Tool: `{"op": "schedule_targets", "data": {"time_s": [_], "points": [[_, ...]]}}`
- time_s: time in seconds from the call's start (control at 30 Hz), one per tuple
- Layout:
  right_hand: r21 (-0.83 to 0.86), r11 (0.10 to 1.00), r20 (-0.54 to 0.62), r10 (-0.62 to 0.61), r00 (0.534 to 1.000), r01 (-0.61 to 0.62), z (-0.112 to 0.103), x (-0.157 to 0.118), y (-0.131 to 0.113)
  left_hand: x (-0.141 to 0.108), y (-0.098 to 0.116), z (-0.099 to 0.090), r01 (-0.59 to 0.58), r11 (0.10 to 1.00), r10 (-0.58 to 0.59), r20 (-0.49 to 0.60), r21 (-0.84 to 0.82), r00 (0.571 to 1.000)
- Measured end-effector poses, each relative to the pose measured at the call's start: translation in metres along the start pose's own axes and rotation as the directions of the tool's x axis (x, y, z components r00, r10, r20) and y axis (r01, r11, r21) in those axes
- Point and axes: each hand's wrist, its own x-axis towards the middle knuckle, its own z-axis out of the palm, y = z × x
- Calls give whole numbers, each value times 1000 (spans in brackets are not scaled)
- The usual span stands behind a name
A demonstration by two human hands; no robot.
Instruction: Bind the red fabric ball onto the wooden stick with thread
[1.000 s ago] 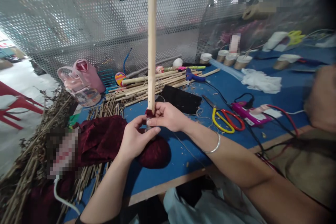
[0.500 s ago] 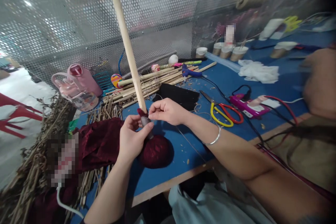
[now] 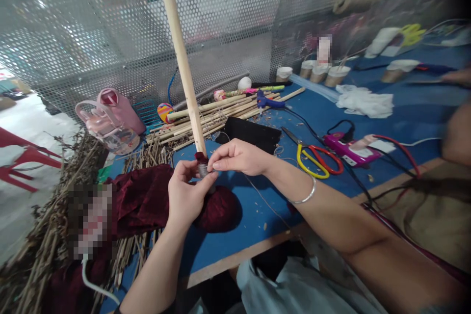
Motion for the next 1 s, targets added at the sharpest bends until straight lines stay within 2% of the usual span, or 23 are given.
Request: {"op": "schedule_targets", "data": {"time_s": [0.13, 0.47, 0.67, 0.87, 0.93, 1.0], "points": [[86, 996, -16, 11, 1000, -9, 3, 0, 4, 0, 0, 0, -7, 1000, 7, -10, 18, 1000], [148, 986, -16, 79, 997, -76, -2, 5, 23, 0, -1, 0, 39, 999, -39, -29, 3, 999], [164, 983, -93, 98, 991, -82, -1, 10, 24, 1, -2, -1, 69, 997, -69, -11, -34, 998], [175, 984, -138, 53, 989, -28, -2, 13, 29, 3, -6, -2, 148, 968, -127, 113, -200, 985], [202, 979, -78, 48, 996, -32, -3, 13, 31, 4, -5, -3, 199, 937, -142, 208, -288, 968], [242, 968, 8, 60, 998, -60, -4, 11, 32, 4, -3, -5, 270, 894, -148, 334, -356, 931]]}}
